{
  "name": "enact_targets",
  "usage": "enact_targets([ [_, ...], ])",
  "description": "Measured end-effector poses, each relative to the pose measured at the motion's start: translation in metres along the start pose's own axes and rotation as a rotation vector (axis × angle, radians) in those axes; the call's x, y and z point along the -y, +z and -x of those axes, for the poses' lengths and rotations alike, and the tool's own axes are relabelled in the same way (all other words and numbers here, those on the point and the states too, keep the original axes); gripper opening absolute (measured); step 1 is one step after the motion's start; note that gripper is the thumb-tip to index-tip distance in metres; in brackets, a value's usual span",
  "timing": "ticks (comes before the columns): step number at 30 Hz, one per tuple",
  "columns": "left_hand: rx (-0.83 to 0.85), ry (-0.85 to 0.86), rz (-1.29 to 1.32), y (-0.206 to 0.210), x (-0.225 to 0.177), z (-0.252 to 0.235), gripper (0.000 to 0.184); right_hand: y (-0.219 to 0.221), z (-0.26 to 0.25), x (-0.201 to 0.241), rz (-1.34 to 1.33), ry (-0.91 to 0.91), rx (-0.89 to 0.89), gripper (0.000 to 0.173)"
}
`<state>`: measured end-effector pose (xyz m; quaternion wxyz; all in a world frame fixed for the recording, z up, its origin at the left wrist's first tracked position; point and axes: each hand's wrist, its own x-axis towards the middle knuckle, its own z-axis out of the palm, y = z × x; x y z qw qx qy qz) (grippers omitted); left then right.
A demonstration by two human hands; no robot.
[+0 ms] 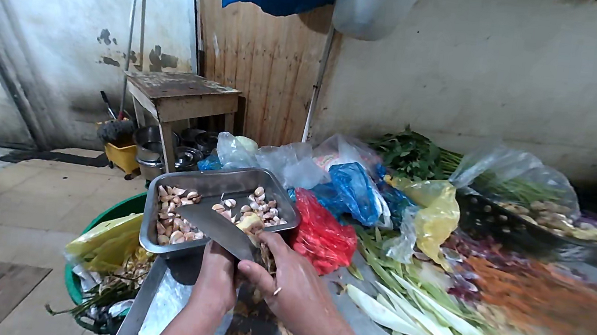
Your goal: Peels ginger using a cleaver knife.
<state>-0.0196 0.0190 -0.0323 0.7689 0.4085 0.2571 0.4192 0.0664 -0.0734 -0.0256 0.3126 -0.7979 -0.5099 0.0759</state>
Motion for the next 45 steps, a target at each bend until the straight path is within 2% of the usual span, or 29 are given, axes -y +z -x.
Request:
enact_targets([
  [10,0.031,0.178,-0.143,0.003,0.014,0.002,0.042,0.005,-0.002,-0.002,-0.104,0.021,-0.036,0.083],
  [16,0.041,0.171,-0.162,0.001,0.01,0.003,0.025,0.003,0.0,-0.004,-0.004,-0.056,-0.104,0.085],
  [21,0.048,0.129,-0.155,0.003,0.011,0.001,0.038,0.0,-0.002,-0.009,-0.058,-0.038,-0.047,0.085],
  [34,0.0,0.031,-0.017,0.007,0.004,-0.001,0.05,0.005,-0.003,-0.014,-0.101,-0.088,-0.088,0.086],
  [40,-0.051,-0.087,0.128,0.008,0.002,-0.004,0.058,0.008,-0.005,-0.02,-0.154,-0.112,-0.092,0.085],
  [45,-0.087,-0.127,0.18,0.008,0.002,-0.006,0.057,0.009,-0.005,-0.02,-0.145,-0.13,-0.121,0.084],
])
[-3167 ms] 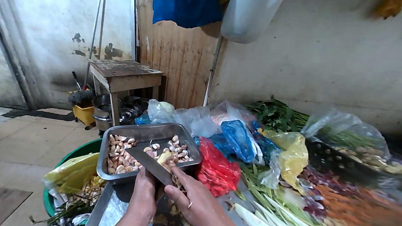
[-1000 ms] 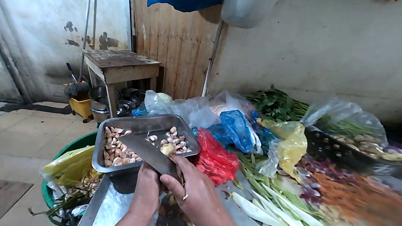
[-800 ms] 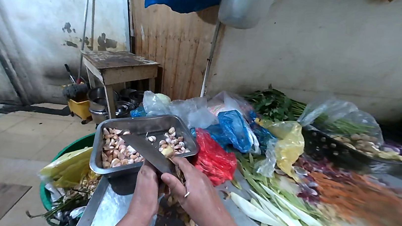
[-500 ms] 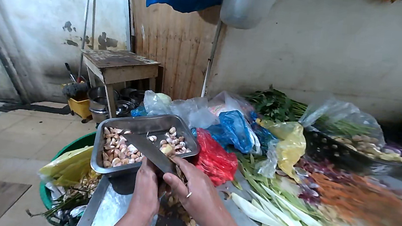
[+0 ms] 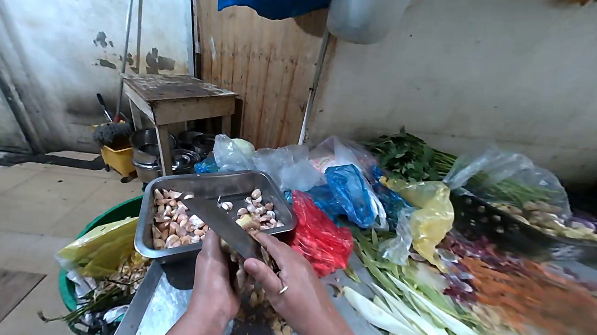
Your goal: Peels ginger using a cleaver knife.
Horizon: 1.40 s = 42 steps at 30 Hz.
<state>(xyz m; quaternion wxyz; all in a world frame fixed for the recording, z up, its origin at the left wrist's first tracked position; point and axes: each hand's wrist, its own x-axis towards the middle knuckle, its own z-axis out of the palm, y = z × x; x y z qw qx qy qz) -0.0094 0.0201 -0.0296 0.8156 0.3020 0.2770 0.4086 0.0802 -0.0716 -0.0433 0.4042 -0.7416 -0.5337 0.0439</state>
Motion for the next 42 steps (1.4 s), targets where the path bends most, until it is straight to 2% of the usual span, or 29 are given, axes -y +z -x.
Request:
enact_targets([
  [8,0.025,0.056,-0.056,-0.002,0.002,-0.001,0.056,-0.001,0.0,0.0,-0.006,0.017,0.03,0.086],
  [24,0.051,0.033,-0.113,-0.006,0.003,-0.003,0.054,-0.004,-0.001,0.002,0.033,0.07,0.099,0.085],
  [31,0.044,0.066,-0.257,-0.008,0.005,-0.003,0.04,-0.008,-0.003,0.006,0.047,0.151,0.161,0.081],
  [37,0.05,0.079,-0.264,-0.009,0.004,-0.003,0.04,-0.006,-0.002,0.005,0.041,0.139,0.143,0.081],
  [42,0.05,0.064,-0.19,-0.005,-0.006,-0.001,0.055,-0.004,0.001,0.003,-0.022,0.04,0.005,0.077],
])
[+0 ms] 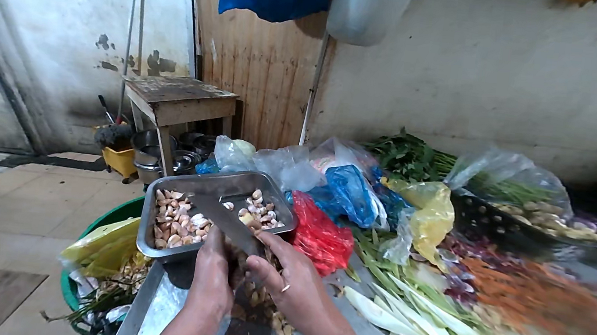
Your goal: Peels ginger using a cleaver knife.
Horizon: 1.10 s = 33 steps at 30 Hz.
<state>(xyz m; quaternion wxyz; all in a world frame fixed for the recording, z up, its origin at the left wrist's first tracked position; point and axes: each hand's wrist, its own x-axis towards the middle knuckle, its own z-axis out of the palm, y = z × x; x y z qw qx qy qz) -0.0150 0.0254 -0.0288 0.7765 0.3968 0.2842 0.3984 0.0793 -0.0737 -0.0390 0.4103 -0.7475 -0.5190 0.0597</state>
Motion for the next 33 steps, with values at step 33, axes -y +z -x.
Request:
enact_targets([
  [33,0.027,-0.028,-0.002,-0.002,0.001,-0.004,0.054,-0.006,0.001,0.005,0.067,-0.022,0.072,0.078],
])
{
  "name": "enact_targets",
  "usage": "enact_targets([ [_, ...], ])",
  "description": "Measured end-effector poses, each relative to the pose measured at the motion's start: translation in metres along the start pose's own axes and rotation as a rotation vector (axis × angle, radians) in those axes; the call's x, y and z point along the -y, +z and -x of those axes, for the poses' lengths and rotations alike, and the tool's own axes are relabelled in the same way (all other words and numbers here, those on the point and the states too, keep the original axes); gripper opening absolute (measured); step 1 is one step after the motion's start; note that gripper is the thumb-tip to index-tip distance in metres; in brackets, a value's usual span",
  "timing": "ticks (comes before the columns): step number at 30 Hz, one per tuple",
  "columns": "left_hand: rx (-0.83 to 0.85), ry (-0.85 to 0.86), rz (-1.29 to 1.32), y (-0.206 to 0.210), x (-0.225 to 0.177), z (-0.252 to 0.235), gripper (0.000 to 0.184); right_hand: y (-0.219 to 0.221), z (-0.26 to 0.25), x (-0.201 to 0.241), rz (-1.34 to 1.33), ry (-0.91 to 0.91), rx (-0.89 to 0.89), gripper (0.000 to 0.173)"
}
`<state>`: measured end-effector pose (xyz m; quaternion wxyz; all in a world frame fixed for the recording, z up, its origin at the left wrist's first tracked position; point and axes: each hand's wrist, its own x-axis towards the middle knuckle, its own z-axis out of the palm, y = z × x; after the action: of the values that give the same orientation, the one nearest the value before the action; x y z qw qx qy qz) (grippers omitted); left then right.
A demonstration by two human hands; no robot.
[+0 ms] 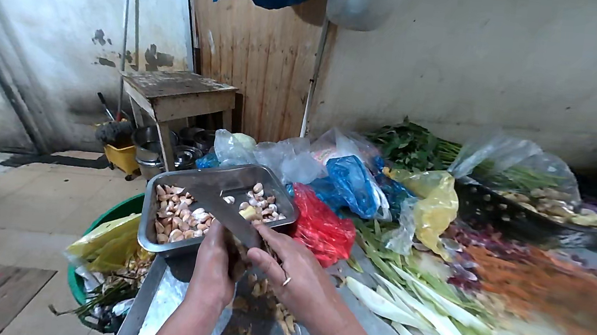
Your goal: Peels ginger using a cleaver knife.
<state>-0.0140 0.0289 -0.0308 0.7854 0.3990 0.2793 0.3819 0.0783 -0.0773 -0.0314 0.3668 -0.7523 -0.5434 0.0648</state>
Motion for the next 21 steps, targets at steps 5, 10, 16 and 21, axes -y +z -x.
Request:
enact_targets([
  [5,0.026,0.015,-0.001,-0.0002,0.0022,0.0014,0.053,0.0023,0.0003,-0.0013,0.004,-0.004,-0.021,0.079],
  [10,0.024,0.017,0.0,0.0004,0.0042,0.0014,0.053,-0.0016,-0.0002,0.0021,0.012,0.038,0.042,0.08],
  [16,-0.008,-0.007,0.009,0.0015,0.0043,0.0039,0.042,-0.0027,-0.0013,0.0042,0.033,0.092,0.1,0.079],
  [21,-0.011,0.0,0.029,0.0015,0.0058,0.006,0.039,-0.0031,-0.0003,0.0057,0.035,0.087,0.113,0.079],
])
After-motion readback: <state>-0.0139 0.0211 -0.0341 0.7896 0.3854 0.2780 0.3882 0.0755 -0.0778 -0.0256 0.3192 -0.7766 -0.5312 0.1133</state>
